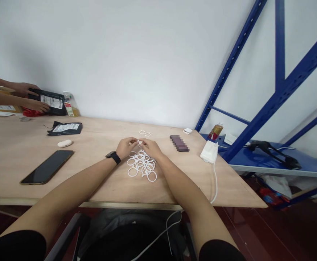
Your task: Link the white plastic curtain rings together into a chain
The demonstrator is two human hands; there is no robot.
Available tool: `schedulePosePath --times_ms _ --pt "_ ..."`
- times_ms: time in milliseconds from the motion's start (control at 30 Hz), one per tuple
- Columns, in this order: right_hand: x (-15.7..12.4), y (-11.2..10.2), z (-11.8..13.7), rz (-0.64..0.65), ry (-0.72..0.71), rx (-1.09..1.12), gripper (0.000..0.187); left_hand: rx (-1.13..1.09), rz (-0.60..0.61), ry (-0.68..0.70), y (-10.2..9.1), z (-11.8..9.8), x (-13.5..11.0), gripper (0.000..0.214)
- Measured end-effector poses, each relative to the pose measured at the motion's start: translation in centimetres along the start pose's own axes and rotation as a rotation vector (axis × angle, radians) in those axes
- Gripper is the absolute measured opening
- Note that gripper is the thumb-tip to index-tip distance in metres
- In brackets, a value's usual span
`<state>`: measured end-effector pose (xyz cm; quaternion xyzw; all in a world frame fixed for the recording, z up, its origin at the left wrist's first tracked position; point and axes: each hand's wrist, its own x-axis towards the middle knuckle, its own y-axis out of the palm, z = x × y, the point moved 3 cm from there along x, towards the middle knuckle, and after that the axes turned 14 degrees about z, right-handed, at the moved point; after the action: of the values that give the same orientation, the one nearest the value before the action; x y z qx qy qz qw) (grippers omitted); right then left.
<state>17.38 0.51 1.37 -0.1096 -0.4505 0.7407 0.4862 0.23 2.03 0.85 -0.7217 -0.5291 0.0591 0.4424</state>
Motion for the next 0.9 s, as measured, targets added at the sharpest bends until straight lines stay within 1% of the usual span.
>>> schedulePosePath --times_ms 100,200,300,467,533,633,733,767,833,867,900 --pt "0.0 -0.1 0.5 0.010 0.008 -0.057 0.027 -0.061 0.001 -0.009 0.2 0.3 0.0 0.019" --pt "0.1 -0.3 0.9 -0.021 -0.006 -0.109 0.021 -0.053 0.016 0.055 0.2 0.1 0.0 0.022" --pt "0.2 -0.6 1.2 -0.048 -0.023 -0.123 0.021 -0.017 0.020 0.102 0.0 -0.3 -0.1 0.024" --pt "0.3 -0.6 1.4 -0.052 -0.050 -0.150 0.022 0.056 0.035 0.120 -0.3 -0.8 -0.1 0.025" --pt "0.3 -0.4 1.5 -0.055 -0.048 -0.164 0.022 0.093 0.050 0.101 -0.2 -0.9 -0.1 0.026" --pt "0.3 -0.1 1.4 -0.067 -0.052 -0.173 0.021 0.140 0.059 0.035 -0.2 -1.1 -0.1 0.026" --pt "0.8 -0.3 0.6 -0.116 -0.063 -0.114 0.022 0.122 0.047 -0.017 -0.2 -1.2 -0.2 0.025" --pt "1.2 -0.5 0.0 -0.142 -0.049 -0.080 0.023 0.106 0.053 -0.029 -0.1 -1.2 -0.2 0.024" --pt "2.3 -1.2 -1.5 -0.195 0.042 -0.031 0.029 0.083 0.104 -0.049 0.1 -1.3 -0.3 0.020" --pt "3.0 -1.5 -2.4 -0.191 0.109 -0.051 0.031 0.083 0.150 -0.063 0.4 -1.4 -0.3 0.018" --pt "3.8 -1.7 -3.3 -0.158 0.185 -0.105 0.032 0.095 0.207 -0.068 0.6 -1.4 -0.4 0.016"
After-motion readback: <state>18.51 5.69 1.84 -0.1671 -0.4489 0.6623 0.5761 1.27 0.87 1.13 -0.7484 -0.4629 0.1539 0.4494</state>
